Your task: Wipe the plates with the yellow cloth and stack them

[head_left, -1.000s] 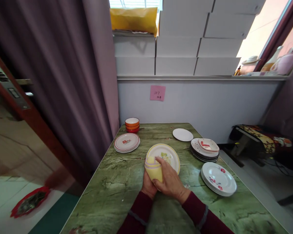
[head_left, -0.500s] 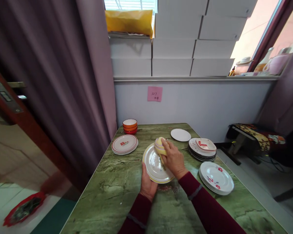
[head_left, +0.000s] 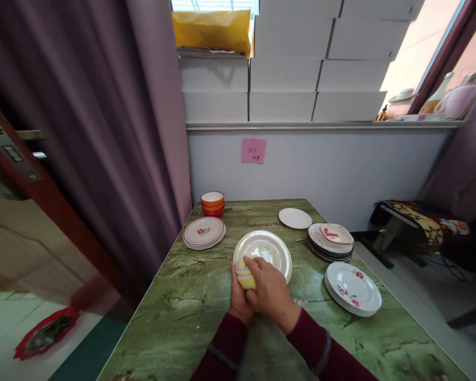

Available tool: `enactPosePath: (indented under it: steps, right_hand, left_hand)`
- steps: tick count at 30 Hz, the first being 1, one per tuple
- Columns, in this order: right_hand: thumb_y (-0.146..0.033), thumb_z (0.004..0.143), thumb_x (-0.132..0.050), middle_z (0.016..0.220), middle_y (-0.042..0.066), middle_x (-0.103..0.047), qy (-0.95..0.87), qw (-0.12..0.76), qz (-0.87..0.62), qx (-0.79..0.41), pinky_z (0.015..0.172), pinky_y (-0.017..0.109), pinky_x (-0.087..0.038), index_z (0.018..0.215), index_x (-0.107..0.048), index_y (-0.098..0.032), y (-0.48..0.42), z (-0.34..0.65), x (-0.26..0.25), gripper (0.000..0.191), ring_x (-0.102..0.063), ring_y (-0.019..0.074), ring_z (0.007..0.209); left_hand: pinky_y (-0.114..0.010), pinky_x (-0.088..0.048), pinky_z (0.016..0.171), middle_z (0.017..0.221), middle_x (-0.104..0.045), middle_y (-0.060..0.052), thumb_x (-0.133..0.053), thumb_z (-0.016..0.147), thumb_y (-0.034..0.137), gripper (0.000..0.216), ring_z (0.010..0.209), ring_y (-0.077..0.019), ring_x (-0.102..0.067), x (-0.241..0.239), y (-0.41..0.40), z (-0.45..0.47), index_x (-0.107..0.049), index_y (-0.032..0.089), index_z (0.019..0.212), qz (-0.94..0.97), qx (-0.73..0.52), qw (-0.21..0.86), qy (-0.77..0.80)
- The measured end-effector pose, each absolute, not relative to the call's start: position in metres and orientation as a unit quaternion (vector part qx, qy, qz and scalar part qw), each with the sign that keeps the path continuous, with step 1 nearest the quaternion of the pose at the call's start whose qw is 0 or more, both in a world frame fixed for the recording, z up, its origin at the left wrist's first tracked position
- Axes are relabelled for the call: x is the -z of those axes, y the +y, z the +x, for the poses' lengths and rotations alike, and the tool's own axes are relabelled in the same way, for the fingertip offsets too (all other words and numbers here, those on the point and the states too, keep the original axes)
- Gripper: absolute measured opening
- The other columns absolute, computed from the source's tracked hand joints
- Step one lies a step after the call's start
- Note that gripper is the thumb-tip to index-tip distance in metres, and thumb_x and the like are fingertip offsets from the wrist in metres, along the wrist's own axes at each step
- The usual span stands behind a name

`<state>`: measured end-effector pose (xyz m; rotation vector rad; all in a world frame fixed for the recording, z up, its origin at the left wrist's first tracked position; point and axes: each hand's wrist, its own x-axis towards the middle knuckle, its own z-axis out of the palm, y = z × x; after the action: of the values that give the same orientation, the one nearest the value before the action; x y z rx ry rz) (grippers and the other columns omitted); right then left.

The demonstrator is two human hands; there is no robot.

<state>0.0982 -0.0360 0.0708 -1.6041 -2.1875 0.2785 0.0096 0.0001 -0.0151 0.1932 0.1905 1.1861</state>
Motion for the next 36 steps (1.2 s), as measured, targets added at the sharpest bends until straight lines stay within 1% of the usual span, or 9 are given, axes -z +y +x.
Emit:
enactPosePath:
  steps: [4,11,15,18,23,25,28,31,36]
  right_hand:
    - [-0.022,0.073,-0.060,0.136,0.013,-0.056,-0.756,0.294,-0.576,-0.096,0.098,0.039,-0.043,0.144,-0.046,-0.021,-0.010,0.121,-0.084,0.072,-0.055,0.0288,0.117]
    - [-0.047,0.082,-0.054,0.099,0.008,-0.069,-0.623,0.458,-0.556,-0.306,0.074,0.035,-0.050,0.111,-0.058,-0.015,0.010,0.159,-0.093,0.043,-0.063,0.0235,0.086]
    - [-0.047,0.086,-0.052,0.111,0.010,-0.068,-0.673,0.445,-0.541,-0.239,0.088,0.040,-0.049,0.102,-0.066,-0.018,0.014,0.156,-0.074,0.035,-0.061,0.0264,0.101]
    - [-0.044,0.080,-0.063,0.129,0.018,-0.060,-0.658,0.455,-0.585,-0.132,0.101,0.050,-0.041,0.114,-0.066,-0.015,0.017,0.156,-0.061,0.044,-0.054,0.0334,0.117]
    - [-0.043,0.093,-0.047,0.113,0.011,-0.068,-0.655,0.444,-0.590,-0.160,0.083,0.040,-0.053,0.121,-0.063,-0.019,0.007,0.157,-0.054,0.040,-0.067,0.0225,0.085]
    - [-0.046,0.087,-0.058,0.126,0.013,-0.064,-0.687,0.425,-0.565,-0.168,0.091,0.043,-0.052,0.135,-0.053,-0.018,-0.001,0.154,-0.050,0.055,-0.065,0.0262,0.104]
    - [-0.029,0.067,-0.075,0.154,0.019,-0.038,-0.764,0.370,-0.513,-0.127,0.111,0.051,-0.039,0.151,-0.033,-0.016,-0.008,0.147,-0.041,0.094,-0.040,0.0334,0.139]
    - [-0.008,0.065,-0.061,0.160,0.017,-0.025,-0.770,0.348,-0.529,-0.086,0.115,0.051,-0.034,0.150,-0.037,-0.018,-0.007,0.144,-0.035,0.089,-0.030,0.0329,0.146]
    - [-0.007,0.074,-0.049,0.140,0.011,-0.057,-0.714,0.416,-0.556,-0.090,0.104,0.041,-0.047,0.142,-0.049,-0.021,0.010,0.170,-0.045,0.069,-0.057,0.0251,0.125]
  left_hand:
    - [-0.046,-0.021,0.123,0.141,-0.061,-0.012,-0.036,0.098,0.060,0.061,0.145,-0.0279,-0.037,0.020,0.005,0.012,-0.064,0.018,0.133,0.133,-0.594,0.792,0.046]
    - [-0.045,-0.017,0.124,0.143,-0.059,-0.007,-0.036,0.097,0.061,0.060,0.148,-0.0268,-0.031,0.028,0.008,0.015,-0.064,0.022,0.132,0.149,-0.606,0.780,0.044]
    - [-0.049,-0.021,0.122,0.141,-0.060,-0.007,-0.037,0.096,0.063,0.060,0.146,-0.0286,-0.035,0.031,0.003,0.021,-0.064,0.024,0.133,0.149,-0.575,0.801,0.077]
    - [-0.050,-0.024,0.121,0.141,-0.060,-0.007,-0.039,0.096,0.062,0.058,0.145,-0.0287,-0.037,0.033,0.004,0.022,-0.063,0.025,0.134,0.144,-0.574,0.802,0.083]
    - [-0.049,-0.024,0.121,0.137,-0.064,-0.008,-0.039,0.098,0.057,0.055,0.143,-0.0273,-0.040,0.031,0.008,0.018,-0.063,0.024,0.135,0.130,-0.592,0.791,0.084]
    - [-0.048,-0.025,0.121,0.133,-0.067,-0.008,-0.039,0.099,0.055,0.052,0.141,-0.0268,-0.043,0.028,0.009,0.015,-0.066,0.023,0.130,0.119,-0.605,0.781,0.098]
    - [-0.045,-0.026,0.121,0.132,-0.067,-0.008,-0.041,0.100,0.052,0.049,0.139,-0.0265,-0.046,0.024,0.008,0.014,-0.068,0.020,0.126,0.097,-0.620,0.770,0.117]
    - [-0.046,-0.025,0.121,0.135,-0.065,-0.009,-0.041,0.099,0.055,0.052,0.141,-0.0271,-0.044,0.025,0.007,0.016,-0.067,0.020,0.128,0.102,-0.604,0.782,0.114]
    - [-0.047,-0.021,0.122,0.141,-0.060,-0.010,-0.039,0.095,0.063,0.063,0.146,-0.0278,-0.034,0.035,0.007,0.018,-0.061,0.021,0.136,0.140,-0.561,0.812,0.082]
